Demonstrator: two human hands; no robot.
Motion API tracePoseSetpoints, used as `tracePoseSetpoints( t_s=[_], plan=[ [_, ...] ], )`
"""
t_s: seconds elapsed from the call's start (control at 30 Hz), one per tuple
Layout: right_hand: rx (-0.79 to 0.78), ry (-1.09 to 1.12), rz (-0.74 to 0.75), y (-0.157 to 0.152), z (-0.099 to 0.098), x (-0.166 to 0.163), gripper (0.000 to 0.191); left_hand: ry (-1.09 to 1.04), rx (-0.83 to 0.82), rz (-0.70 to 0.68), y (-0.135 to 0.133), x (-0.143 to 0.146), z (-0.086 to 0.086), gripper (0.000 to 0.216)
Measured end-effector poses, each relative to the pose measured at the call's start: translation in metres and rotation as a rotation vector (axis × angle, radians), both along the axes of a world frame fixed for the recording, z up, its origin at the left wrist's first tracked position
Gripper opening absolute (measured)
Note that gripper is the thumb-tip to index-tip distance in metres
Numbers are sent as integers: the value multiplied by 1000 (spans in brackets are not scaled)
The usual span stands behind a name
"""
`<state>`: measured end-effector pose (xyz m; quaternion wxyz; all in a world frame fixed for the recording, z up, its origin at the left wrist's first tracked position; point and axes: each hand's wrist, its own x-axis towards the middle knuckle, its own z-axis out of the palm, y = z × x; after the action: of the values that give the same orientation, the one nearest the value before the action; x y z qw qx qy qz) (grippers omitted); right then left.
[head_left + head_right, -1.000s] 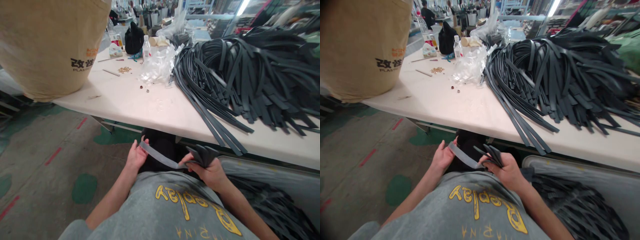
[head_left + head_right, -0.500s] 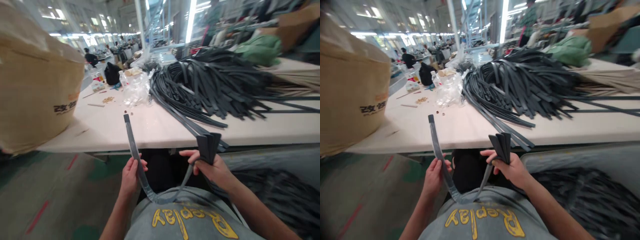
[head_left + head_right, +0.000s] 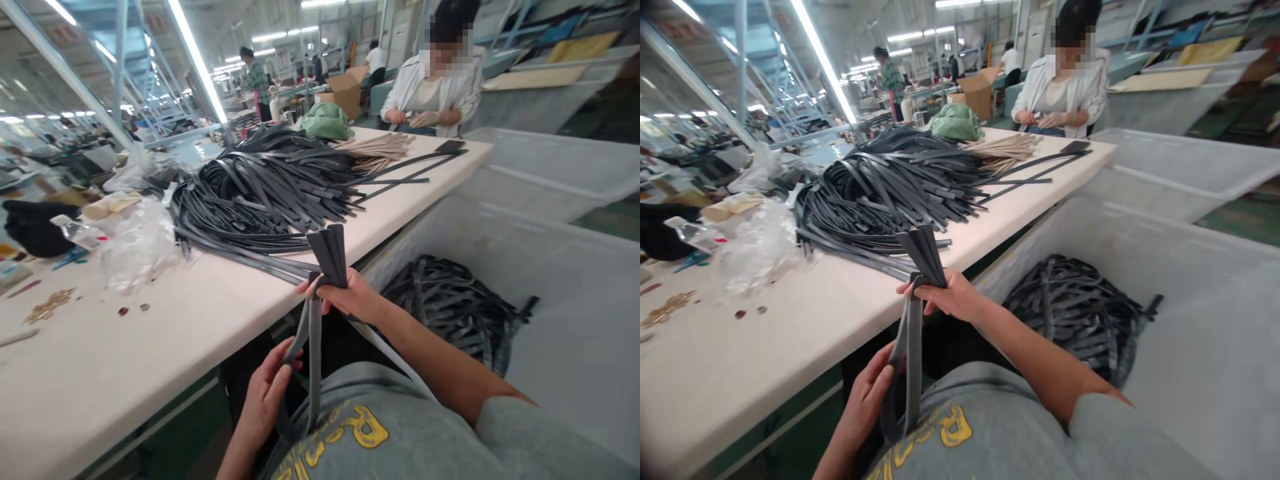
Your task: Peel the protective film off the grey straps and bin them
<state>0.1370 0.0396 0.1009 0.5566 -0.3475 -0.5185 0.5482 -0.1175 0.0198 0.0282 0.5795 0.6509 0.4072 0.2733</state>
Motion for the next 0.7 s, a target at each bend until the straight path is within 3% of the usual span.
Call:
tracePoseSetpoints(
  t_s=[0.1, 0.2, 0.3, 0.4, 0.53, 0.7],
  plan=[
    [29, -56, -50, -16, 4, 0, 24, -66, 91, -71, 10, 25, 16, 64],
    [61, -88, -45, -32, 6, 5, 25, 2, 111, -127, 11, 57, 33, 46],
    [85, -143, -111, -51, 6, 19, 28, 49, 105, -168, 6, 83, 38, 36],
    [98, -177, -221, -75, 5, 38, 26, 53, 110, -294, 0, 101, 27, 33],
    [79, -246, -478, -103, 2, 63, 23, 20, 129, -495, -7, 124, 1, 28],
    [5, -401, -794, -120, 8, 97, 20, 17, 207, -480, -13, 147, -9, 26]
  ],
)
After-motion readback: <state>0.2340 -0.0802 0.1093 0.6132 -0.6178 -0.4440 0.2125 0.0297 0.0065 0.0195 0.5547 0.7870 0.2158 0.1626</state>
